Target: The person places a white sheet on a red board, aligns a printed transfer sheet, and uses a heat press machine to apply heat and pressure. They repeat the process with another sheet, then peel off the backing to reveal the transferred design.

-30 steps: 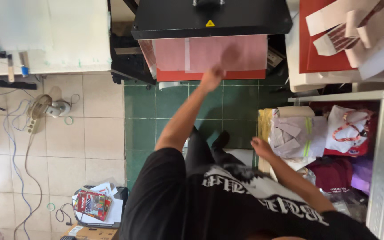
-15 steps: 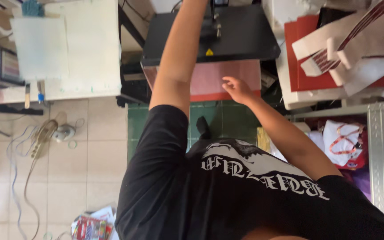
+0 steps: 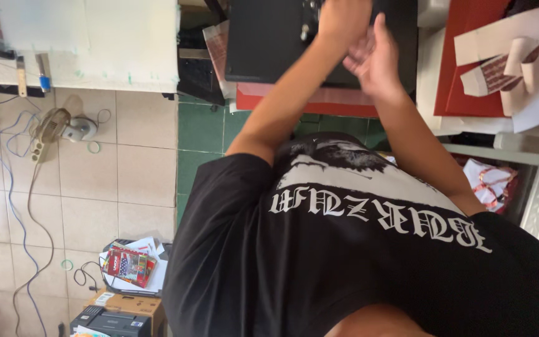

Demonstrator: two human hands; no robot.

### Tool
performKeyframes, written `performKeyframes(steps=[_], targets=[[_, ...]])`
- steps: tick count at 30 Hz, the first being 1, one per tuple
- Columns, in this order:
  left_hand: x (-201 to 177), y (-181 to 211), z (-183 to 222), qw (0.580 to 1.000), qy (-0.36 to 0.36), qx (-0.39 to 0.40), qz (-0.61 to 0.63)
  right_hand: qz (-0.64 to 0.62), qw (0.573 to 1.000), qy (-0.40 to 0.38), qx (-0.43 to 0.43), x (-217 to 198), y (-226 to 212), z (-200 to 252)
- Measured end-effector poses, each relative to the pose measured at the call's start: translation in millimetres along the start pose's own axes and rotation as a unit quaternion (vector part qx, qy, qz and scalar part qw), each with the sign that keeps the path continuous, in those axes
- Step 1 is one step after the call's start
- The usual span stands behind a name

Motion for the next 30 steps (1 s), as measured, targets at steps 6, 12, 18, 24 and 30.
performKeyframes(steps=[6,12,18,24,30], targets=[[59,2,94,0.938,-0.311,-0.055,0.140,-0.232,0.931,0.109,0.262,-24,107,-13],[93,-6,139,0.894,-0.406,-0.111,0.156,-0.265,0.901,0.129,0.319,-63,188,-15],[110,-7,151,0.886,-0.429,-0.105,0.140,0.092,0.968,-0.078,0.221,-75,187,-19],[133,-5,172,0.870,-0.457,-0.113,0.148,-0.232,0.904,0.142,0.329,-94,236,-7],[177,-12,181,0.900,-0.405,-0.089,0.136,-0.232,0.925,0.113,0.280,-113,260,-28]])
Point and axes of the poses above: each hand's wrist, its own z-axis away from the middle knuckle, its own x-axis out of the palm, y = z × x, the point moved 7 cm from there along -z, towards the middle knuckle, and after that the axes turned 1 degree about -y, right-handed, at the moved point
